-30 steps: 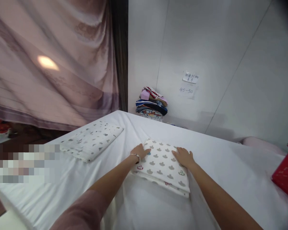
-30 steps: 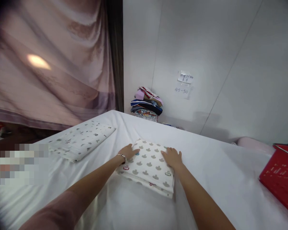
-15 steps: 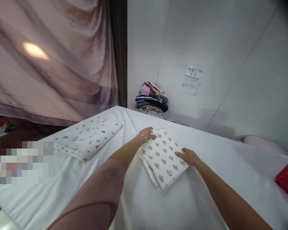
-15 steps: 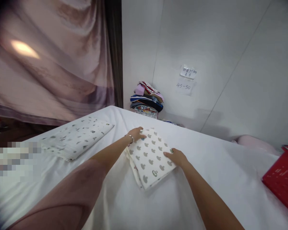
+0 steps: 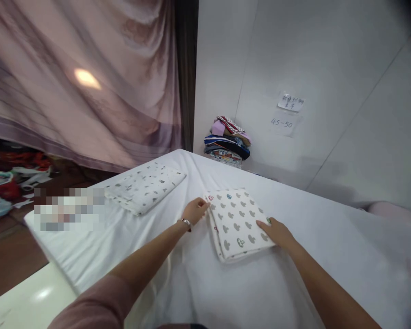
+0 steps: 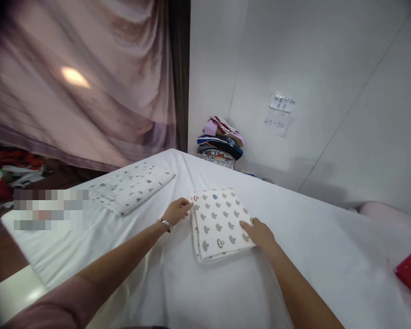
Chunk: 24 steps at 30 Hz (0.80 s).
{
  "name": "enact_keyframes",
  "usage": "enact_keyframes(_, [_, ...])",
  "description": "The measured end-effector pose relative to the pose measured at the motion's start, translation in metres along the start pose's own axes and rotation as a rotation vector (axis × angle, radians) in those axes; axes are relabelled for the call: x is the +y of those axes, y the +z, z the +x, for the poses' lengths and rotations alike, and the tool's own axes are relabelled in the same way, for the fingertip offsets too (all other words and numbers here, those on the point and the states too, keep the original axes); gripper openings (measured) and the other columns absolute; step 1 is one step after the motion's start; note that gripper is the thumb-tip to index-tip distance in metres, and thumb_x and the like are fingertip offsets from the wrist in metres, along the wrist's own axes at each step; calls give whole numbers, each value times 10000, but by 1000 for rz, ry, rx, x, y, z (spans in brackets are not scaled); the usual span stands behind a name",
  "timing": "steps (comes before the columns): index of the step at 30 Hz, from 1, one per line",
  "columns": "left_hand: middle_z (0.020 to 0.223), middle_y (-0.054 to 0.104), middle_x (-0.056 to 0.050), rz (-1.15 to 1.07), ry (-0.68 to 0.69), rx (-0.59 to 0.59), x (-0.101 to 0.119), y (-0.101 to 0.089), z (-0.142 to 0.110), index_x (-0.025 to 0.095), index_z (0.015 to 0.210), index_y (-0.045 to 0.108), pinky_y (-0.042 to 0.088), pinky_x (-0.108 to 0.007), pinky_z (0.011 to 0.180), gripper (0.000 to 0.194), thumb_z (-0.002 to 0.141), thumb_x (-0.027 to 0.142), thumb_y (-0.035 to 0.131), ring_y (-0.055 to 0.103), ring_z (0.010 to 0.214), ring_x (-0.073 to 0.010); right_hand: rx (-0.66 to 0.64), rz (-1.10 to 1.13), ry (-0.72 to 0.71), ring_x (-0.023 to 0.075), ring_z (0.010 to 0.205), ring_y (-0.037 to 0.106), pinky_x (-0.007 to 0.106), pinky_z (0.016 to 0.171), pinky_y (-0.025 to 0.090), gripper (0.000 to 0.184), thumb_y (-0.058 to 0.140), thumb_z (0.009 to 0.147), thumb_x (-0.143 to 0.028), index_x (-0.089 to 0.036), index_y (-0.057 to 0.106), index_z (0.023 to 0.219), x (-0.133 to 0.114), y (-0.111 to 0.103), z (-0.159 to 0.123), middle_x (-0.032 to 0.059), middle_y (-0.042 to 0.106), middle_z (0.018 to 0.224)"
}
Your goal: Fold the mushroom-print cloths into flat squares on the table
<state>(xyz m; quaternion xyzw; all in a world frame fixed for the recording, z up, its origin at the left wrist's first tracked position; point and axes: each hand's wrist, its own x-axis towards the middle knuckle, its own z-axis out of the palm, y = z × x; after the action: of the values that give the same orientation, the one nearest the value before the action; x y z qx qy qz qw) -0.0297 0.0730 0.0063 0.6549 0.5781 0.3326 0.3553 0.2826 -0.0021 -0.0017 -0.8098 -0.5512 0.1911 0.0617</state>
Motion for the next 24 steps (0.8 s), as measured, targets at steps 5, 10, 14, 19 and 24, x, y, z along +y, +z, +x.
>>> enact_keyframes(5, [463,498,55,-264,-196,-171,-4,18,-47,180,652,473,406,-191,401,306,700,468,565,504,415,-90,-8,-19,-27,311,1026,513,384,793,402,758,297,753,-684,-105,458,1214,2,-1,-31,179,538,1150])
enact_keyframes(10, [404,437,75,-343,-246,-136,2,26,-60,183,628,456,368,-178,359,256,733,395,553,444,364,-74,252,28,-397,254,1045,486,350,838,388,457,363,829,-486,-201,485,1166,-40,-7,-71,104,522,1155])
enact_keyframes(14, [491,492,66,-395,-302,-75,3,25,-67,179,673,452,383,-176,364,197,753,336,541,476,379,-68,45,167,-784,222,991,499,330,827,401,374,496,794,-434,-244,510,1115,-86,10,-111,58,544,1090])
enact_keyframes(19, [531,532,65,-428,-368,-117,3,26,-75,184,766,423,372,-175,343,182,760,316,549,490,367,-73,101,99,-864,223,907,498,342,793,403,286,600,729,-281,-229,556,1006,-104,33,-125,54,545,990])
enact_keyframes(24, [380,460,79,-427,-371,-208,0,33,-76,185,687,422,361,-172,346,202,776,332,529,460,338,-79,75,182,-873,188,868,507,302,760,423,165,539,786,-255,-241,584,944,-99,33,-118,36,542,942])
